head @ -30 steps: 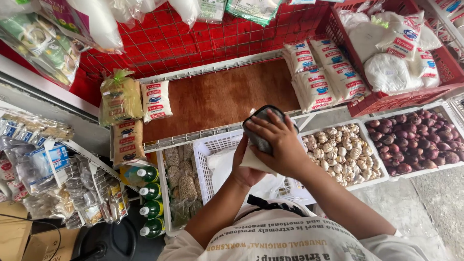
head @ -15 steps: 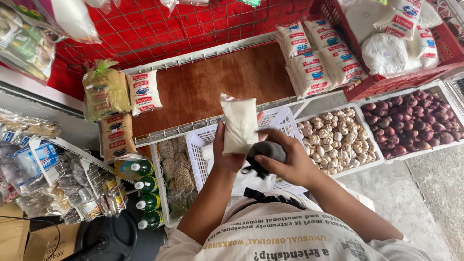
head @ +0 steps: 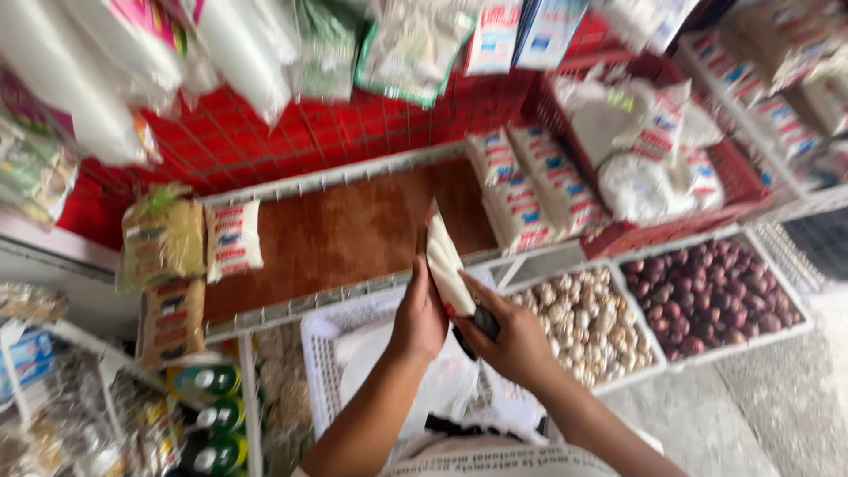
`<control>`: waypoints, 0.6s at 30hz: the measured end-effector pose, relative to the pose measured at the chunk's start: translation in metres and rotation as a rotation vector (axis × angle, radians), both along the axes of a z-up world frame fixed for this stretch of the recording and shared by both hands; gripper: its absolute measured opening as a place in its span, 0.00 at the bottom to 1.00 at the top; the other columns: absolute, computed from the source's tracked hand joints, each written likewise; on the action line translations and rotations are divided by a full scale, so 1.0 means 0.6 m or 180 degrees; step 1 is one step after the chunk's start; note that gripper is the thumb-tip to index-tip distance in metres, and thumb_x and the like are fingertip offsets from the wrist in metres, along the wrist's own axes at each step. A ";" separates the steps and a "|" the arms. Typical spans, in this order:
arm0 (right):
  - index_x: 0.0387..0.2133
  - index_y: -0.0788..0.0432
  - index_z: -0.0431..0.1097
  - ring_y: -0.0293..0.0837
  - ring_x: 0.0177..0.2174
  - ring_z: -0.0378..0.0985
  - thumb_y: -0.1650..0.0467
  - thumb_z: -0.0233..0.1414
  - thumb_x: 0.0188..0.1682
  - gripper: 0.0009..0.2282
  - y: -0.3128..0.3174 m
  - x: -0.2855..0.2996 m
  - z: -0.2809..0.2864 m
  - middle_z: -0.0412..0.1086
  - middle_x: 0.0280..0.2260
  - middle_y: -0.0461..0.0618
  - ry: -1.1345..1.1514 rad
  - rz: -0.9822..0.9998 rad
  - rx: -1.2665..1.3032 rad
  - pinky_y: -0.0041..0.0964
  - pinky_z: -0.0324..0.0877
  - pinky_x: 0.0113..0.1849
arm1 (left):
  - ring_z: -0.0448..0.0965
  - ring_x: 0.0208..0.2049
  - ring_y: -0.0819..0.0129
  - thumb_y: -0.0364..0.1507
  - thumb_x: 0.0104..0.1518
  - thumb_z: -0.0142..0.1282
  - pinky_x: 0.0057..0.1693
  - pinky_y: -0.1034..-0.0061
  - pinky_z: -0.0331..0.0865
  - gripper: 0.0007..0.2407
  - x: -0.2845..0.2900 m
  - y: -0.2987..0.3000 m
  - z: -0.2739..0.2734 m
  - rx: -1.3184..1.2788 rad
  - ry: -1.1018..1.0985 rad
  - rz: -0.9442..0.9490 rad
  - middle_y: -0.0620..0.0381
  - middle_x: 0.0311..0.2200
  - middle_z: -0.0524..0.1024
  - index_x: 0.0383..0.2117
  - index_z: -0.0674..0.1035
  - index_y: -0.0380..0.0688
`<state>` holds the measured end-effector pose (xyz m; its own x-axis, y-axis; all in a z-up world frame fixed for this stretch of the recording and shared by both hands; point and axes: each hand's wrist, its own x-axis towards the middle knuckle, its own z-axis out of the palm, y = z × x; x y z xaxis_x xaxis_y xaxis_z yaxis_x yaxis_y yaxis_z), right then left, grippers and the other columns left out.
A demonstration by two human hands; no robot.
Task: The recorder is cleaning and organizing small bags of sugar on a grocery store shelf.
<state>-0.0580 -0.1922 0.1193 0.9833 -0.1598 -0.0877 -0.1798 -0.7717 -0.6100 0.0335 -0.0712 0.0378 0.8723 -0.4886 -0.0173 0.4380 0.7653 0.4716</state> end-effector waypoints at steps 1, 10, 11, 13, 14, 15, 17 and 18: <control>0.63 0.51 0.63 0.48 0.35 0.83 0.63 0.60 0.46 0.29 -0.021 0.002 -0.029 0.80 0.37 0.56 -0.0668 0.0158 0.0558 0.41 0.76 0.39 | 0.63 0.66 0.70 0.47 0.66 0.41 0.69 0.70 0.56 0.27 0.000 -0.014 0.031 0.0217 -0.0168 0.0151 0.63 0.68 0.62 0.70 0.61 0.51; 0.50 0.66 0.71 0.38 0.35 0.79 0.69 0.57 0.50 0.17 -0.220 0.052 -0.194 0.78 0.37 0.50 -0.0337 -0.0516 0.3925 0.34 0.74 0.38 | 0.76 0.33 0.72 0.36 0.61 0.58 0.42 0.75 0.73 0.11 0.149 -0.129 -0.106 0.0123 0.0317 -0.0417 0.62 0.37 0.78 0.47 0.76 0.51; 0.49 0.68 0.71 0.40 0.34 0.78 0.70 0.58 0.50 0.16 -0.240 0.059 -0.213 0.77 0.36 0.51 -0.0252 -0.0734 0.4523 0.35 0.73 0.36 | 0.78 0.29 0.75 0.40 0.54 0.59 0.41 0.80 0.76 0.18 0.134 -0.131 -0.013 0.0743 0.0875 -0.0750 0.62 0.33 0.82 0.49 0.81 0.50; 0.47 0.65 0.72 0.41 0.32 0.79 0.69 0.57 0.48 0.16 -0.262 0.076 -0.217 0.77 0.34 0.51 -0.0144 -0.0787 0.4627 0.36 0.74 0.35 | 0.73 0.24 0.78 0.38 0.55 0.61 0.35 0.82 0.71 0.14 0.170 -0.169 -0.062 0.0881 0.0753 -0.0752 0.64 0.32 0.81 0.47 0.83 0.53; 0.46 0.63 0.72 0.42 0.30 0.79 0.67 0.56 0.47 0.15 -0.272 0.083 -0.220 0.77 0.33 0.50 0.0001 -0.0868 0.4725 0.37 0.75 0.34 | 0.67 0.20 0.81 0.37 0.57 0.64 0.30 0.83 0.66 0.11 0.187 -0.189 -0.088 0.1014 0.0673 -0.0759 0.66 0.31 0.80 0.44 0.84 0.57; 0.46 0.63 0.72 0.42 0.30 0.79 0.67 0.56 0.47 0.15 -0.282 0.088 -0.230 0.77 0.33 0.50 0.0000 -0.0891 0.4738 0.37 0.75 0.34 | 0.67 0.20 0.81 0.37 0.57 0.64 0.30 0.83 0.66 0.11 0.210 -0.209 -0.126 0.1028 0.0684 -0.0777 0.66 0.31 0.80 0.44 0.84 0.57; 0.43 0.64 0.71 0.42 0.29 0.80 0.66 0.56 0.50 0.13 -0.300 0.099 -0.250 0.76 0.31 0.50 0.0049 -0.1019 0.5068 0.38 0.75 0.33 | 0.68 0.25 0.76 0.31 0.61 0.65 0.34 0.73 0.69 0.08 0.256 -0.247 -0.205 0.1130 0.0186 -0.0583 0.62 0.29 0.73 0.44 0.81 0.51; 0.43 0.64 0.71 0.42 0.29 0.80 0.66 0.56 0.50 0.13 -0.304 0.098 -0.253 0.76 0.31 0.50 0.0059 -0.1048 0.5079 0.38 0.75 0.33 | 0.68 0.25 0.76 0.31 0.61 0.65 0.34 0.73 0.69 0.08 0.252 -0.262 -0.190 0.1143 0.0208 -0.0599 0.62 0.29 0.73 0.44 0.81 0.51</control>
<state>0.0007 -0.3747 -0.0328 0.9239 -0.0914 -0.3716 -0.2160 0.6770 -0.7035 0.1848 -0.2285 -0.0759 0.7597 -0.5924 -0.2683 0.5926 0.4608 0.6607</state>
